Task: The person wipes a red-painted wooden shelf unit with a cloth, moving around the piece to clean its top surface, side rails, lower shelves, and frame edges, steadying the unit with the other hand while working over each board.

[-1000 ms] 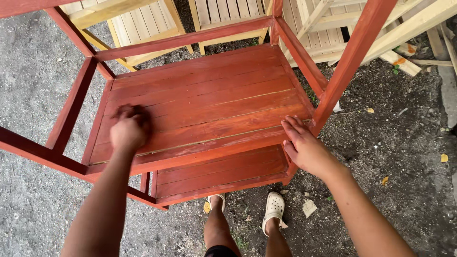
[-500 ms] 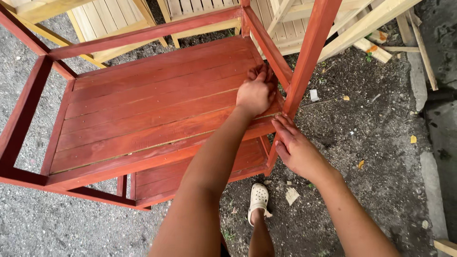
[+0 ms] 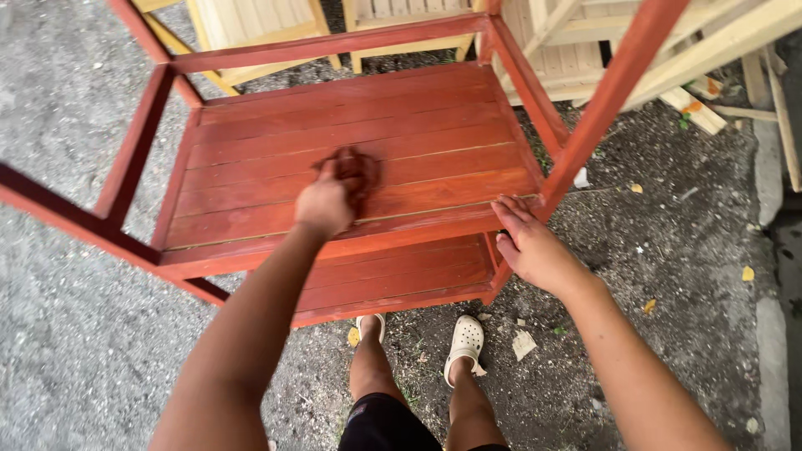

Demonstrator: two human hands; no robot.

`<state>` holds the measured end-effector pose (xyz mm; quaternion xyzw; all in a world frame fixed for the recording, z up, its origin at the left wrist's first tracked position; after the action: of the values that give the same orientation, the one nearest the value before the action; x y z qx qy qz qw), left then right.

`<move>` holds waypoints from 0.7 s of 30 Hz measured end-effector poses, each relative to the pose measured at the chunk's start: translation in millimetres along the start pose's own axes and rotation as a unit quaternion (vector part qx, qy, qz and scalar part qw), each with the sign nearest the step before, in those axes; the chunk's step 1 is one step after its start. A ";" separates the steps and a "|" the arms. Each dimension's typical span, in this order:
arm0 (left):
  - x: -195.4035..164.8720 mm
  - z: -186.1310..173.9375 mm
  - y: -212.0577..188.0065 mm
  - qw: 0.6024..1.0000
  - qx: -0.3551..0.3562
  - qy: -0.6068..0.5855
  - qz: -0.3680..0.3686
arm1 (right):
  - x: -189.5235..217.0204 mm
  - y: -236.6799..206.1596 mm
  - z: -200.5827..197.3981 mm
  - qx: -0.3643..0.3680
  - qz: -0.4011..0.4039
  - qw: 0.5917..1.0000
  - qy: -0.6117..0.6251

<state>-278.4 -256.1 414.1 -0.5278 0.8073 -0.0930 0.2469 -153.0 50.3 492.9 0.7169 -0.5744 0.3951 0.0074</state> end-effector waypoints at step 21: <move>59.7 28.4 -45.3 0.839 -0.073 -0.371 -0.391 | -6.3 -13.8 -16.9 0.001 -0.009 0.999 -0.032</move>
<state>-246.9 -325.8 390.3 -0.8111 0.3864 0.0799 0.4317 -151.1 68.0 507.1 0.7346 -0.5671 0.3725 -0.0082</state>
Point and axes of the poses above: each hand's wrist, its own y-axis towards the middle knuckle, its own z-axis out of the palm, x = y × z, the point moved 10 cm from there along y, towards the middle knuckle, and after that the axes turned 14 degrees about x, right-handed, at the moved point
